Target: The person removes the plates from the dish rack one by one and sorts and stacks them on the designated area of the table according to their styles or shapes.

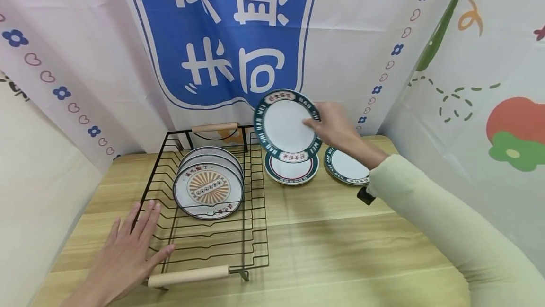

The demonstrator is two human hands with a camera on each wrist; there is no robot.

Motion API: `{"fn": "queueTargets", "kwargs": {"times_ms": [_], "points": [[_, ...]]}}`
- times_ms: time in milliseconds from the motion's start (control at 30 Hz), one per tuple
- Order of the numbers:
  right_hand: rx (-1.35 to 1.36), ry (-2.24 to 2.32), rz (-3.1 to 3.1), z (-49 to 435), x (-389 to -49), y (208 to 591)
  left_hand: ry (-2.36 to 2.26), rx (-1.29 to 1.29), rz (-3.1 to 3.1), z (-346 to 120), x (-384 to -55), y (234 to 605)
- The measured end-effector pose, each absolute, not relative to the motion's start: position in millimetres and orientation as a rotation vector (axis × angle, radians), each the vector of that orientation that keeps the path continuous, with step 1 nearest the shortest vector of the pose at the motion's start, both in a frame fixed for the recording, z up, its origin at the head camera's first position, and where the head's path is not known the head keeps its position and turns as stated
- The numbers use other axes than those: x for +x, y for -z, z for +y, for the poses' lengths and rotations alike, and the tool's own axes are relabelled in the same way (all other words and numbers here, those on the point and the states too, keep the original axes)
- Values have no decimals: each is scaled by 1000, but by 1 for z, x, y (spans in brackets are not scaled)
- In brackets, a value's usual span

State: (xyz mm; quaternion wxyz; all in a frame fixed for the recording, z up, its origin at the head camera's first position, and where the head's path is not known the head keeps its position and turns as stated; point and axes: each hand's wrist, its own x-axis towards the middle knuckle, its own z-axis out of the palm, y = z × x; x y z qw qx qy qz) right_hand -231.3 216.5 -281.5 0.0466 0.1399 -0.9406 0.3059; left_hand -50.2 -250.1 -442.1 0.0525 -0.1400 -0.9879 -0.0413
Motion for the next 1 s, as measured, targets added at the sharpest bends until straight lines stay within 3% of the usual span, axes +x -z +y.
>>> {"fn": "queueTargets", "kwargs": {"times_ms": [667, 1000], "points": [[-18, -903, -2991, 367, -253, 347, 147, -421, -3004, -252, -50, 441], [-369, -1076, -3080, 411, -246, 382, 170, -425, -2992, -250, -50, 441]]}}
